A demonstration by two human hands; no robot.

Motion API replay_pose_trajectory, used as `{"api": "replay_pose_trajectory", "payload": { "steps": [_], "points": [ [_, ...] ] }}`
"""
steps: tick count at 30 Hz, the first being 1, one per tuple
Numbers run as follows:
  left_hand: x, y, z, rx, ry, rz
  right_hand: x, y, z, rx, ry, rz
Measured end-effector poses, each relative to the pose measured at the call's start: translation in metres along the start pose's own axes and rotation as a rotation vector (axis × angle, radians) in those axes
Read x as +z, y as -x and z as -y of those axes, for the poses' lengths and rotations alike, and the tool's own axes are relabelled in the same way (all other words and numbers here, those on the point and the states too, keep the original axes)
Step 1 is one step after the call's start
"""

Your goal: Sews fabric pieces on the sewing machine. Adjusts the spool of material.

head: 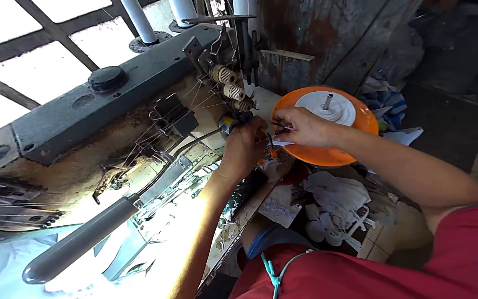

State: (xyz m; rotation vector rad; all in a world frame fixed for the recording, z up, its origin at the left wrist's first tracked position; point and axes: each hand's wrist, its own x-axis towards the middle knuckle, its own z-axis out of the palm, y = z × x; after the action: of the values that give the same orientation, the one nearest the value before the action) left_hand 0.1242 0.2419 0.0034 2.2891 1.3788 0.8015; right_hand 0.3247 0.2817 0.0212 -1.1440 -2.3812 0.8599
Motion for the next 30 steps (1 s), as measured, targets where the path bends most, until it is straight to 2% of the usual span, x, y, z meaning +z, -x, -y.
{"api": "replay_pose_trajectory", "payload": {
  "steps": [5, 10, 15, 20, 24, 30],
  "points": [
    [0.005, 0.001, -0.005, 0.02, -0.068, -0.027, 0.011, 0.004, -0.008, -0.086, -0.054, -0.172],
    [0.012, 0.006, -0.004, 0.069, -0.125, -0.132, 0.018, 0.007, -0.016, -0.158, -0.104, -0.299],
    [0.014, 0.005, -0.004, 0.101, -0.106, -0.163, 0.02, 0.006, -0.018, -0.171, -0.146, -0.32],
    [0.013, 0.002, -0.008, 0.143, -0.063, -0.102, 0.019, 0.008, -0.017, -0.187, -0.142, -0.313],
    [0.011, -0.002, -0.011, 0.102, -0.056, -0.056, 0.019, 0.009, -0.016, -0.194, -0.136, -0.324],
    [0.009, -0.01, -0.012, 0.052, -0.064, -0.014, 0.016, 0.015, -0.013, -0.137, 0.057, -0.3]
  ]
}}
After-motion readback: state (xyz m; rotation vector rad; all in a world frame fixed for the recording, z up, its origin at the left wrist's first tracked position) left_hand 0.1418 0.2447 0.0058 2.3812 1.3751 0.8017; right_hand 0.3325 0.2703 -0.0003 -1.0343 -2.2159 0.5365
